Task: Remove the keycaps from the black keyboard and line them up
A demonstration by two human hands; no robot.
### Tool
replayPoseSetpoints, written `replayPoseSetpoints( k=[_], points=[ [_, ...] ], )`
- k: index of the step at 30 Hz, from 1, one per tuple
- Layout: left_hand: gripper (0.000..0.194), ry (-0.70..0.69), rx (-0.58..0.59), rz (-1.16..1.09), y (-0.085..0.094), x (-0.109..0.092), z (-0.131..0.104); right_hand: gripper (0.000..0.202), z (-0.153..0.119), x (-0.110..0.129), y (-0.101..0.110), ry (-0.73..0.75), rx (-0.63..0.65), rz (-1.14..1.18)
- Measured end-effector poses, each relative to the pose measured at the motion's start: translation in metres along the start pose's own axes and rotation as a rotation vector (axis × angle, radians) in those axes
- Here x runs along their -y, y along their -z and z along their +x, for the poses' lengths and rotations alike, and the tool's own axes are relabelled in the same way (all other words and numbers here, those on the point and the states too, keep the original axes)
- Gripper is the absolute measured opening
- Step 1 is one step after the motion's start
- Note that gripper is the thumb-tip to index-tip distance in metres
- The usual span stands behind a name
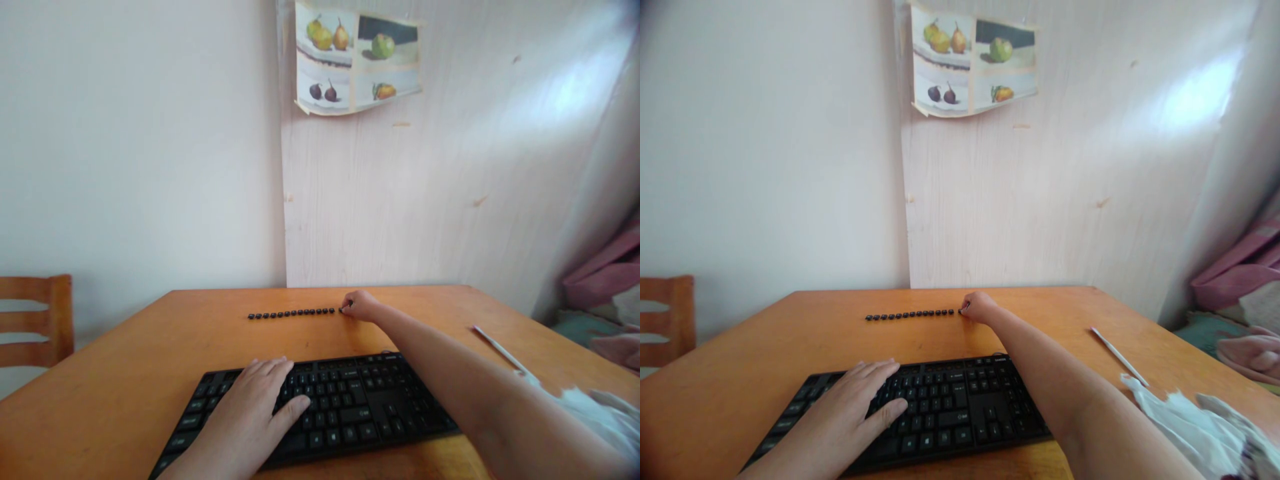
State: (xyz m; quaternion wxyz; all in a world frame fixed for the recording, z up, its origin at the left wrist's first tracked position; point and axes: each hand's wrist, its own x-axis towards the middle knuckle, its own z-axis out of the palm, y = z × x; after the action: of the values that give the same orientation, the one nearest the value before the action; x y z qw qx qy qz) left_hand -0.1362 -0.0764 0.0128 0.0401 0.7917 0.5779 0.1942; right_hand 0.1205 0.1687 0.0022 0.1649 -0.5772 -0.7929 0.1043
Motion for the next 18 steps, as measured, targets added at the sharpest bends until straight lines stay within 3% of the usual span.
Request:
replayPoseSetpoints(
  k=[18],
  points=[
    [0.058,-0.016,-0.007,-0.009,0.003,-0.0027,-0.0007,0.012,-0.0031,0.0017,0.002,-0.004,-0.039,0.08]
  ],
)
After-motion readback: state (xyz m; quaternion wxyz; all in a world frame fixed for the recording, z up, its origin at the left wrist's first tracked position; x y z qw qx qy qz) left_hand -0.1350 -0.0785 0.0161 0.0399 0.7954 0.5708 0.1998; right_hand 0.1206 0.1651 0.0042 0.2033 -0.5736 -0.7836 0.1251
